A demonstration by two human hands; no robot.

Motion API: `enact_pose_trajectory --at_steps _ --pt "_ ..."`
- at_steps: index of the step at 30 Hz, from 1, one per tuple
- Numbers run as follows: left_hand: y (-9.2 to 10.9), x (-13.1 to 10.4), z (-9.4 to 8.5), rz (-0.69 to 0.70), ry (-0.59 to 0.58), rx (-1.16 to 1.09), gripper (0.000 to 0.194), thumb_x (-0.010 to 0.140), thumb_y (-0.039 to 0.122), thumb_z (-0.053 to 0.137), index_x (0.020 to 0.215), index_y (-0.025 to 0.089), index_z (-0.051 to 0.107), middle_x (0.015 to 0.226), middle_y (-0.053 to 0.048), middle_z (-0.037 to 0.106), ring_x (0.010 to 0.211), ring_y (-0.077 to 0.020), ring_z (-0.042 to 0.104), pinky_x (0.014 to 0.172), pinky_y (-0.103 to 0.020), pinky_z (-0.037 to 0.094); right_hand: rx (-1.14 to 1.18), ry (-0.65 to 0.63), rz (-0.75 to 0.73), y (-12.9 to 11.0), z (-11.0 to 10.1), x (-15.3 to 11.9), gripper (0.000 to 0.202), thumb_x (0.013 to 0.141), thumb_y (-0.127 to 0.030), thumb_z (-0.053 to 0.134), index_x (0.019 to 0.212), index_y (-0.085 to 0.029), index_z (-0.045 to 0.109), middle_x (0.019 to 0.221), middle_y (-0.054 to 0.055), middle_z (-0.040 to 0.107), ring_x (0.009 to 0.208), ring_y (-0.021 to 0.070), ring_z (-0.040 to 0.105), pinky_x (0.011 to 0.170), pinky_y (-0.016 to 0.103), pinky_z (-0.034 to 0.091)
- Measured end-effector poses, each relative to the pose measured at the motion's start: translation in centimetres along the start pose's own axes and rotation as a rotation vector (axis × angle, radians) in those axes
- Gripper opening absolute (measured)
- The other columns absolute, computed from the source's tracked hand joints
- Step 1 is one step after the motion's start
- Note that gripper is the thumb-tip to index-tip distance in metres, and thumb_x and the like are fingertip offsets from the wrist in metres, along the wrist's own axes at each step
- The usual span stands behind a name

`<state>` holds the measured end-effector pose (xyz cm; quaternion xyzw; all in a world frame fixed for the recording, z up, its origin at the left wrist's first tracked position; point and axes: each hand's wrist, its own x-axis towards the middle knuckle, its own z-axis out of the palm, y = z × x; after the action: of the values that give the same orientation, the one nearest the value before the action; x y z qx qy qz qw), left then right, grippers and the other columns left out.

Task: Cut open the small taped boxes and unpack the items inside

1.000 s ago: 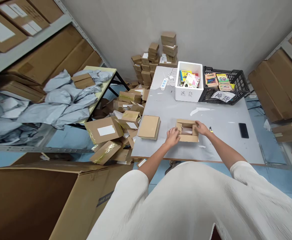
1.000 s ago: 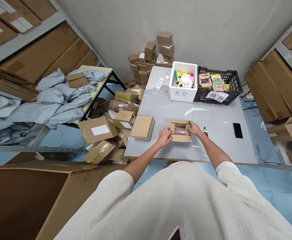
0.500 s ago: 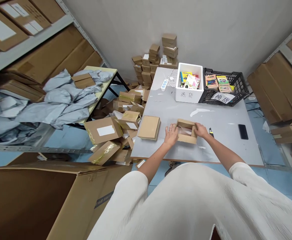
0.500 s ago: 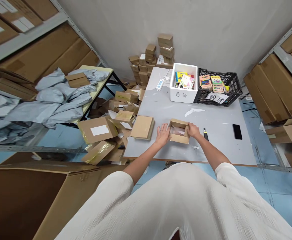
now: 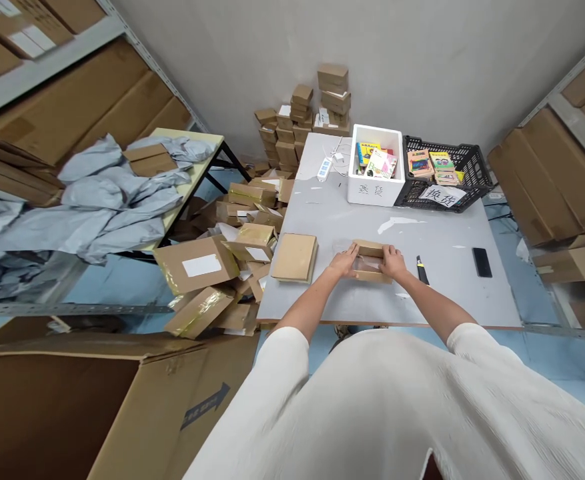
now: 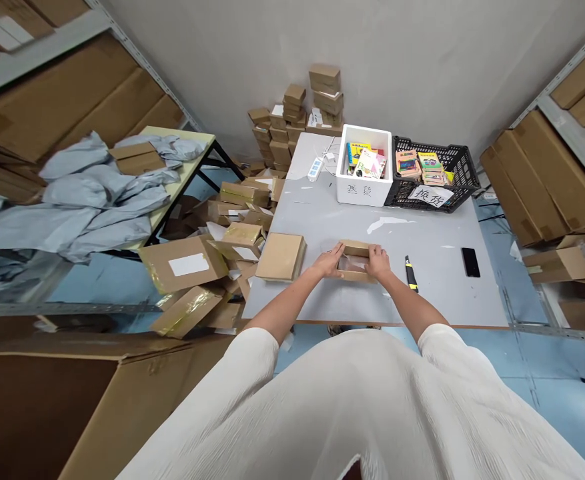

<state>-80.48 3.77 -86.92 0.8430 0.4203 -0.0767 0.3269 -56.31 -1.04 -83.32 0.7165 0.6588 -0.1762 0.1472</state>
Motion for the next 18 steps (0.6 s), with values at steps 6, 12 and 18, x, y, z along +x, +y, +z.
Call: enact_pose_trajectory --at_steps 6,12,18 --pt "0.7 -0.6 0.8 -0.029 0.030 -0.048 0.141 0.071 0.054 0.097 0.179 0.022 0.010 0.185 -0.025 0.013 0.138 -0.0437 0.066 0.113 -0.044 0.051 0.047 0.015 -0.016 0.1 0.6 0.4 0.085 0.086 -0.019 0.066 0.166 -0.017 0.037 0.169 0.021 0.040 0.150 0.0386 0.041 0.121 0.048 0.040" --pt "0.5 -1.1 1.0 -0.023 0.061 -0.129 0.141 0.069 0.057 0.098 0.178 0.022 0.016 0.185 -0.026 0.013 0.140 -0.0434 0.065 0.113 -0.043 0.052 0.326 0.058 -0.149 4.7 -0.9 0.0 0.091 0.086 -0.024 0.055 0.174 -0.017 0.030 0.176 0.017 0.038 0.155 0.0319 0.044 0.125 0.048 0.043" --pt "0.5 -1.4 0.9 -0.029 0.075 -0.178 0.139 0.069 0.056 0.099 0.178 0.022 0.019 0.185 -0.024 0.017 0.142 -0.0426 0.064 0.115 -0.044 0.052 0.307 0.236 0.007 9.0 -1.4 -2.2 0.070 0.089 -0.025 0.055 0.159 -0.019 0.052 0.161 0.019 0.052 0.149 0.0340 0.050 0.121 0.052 0.046"
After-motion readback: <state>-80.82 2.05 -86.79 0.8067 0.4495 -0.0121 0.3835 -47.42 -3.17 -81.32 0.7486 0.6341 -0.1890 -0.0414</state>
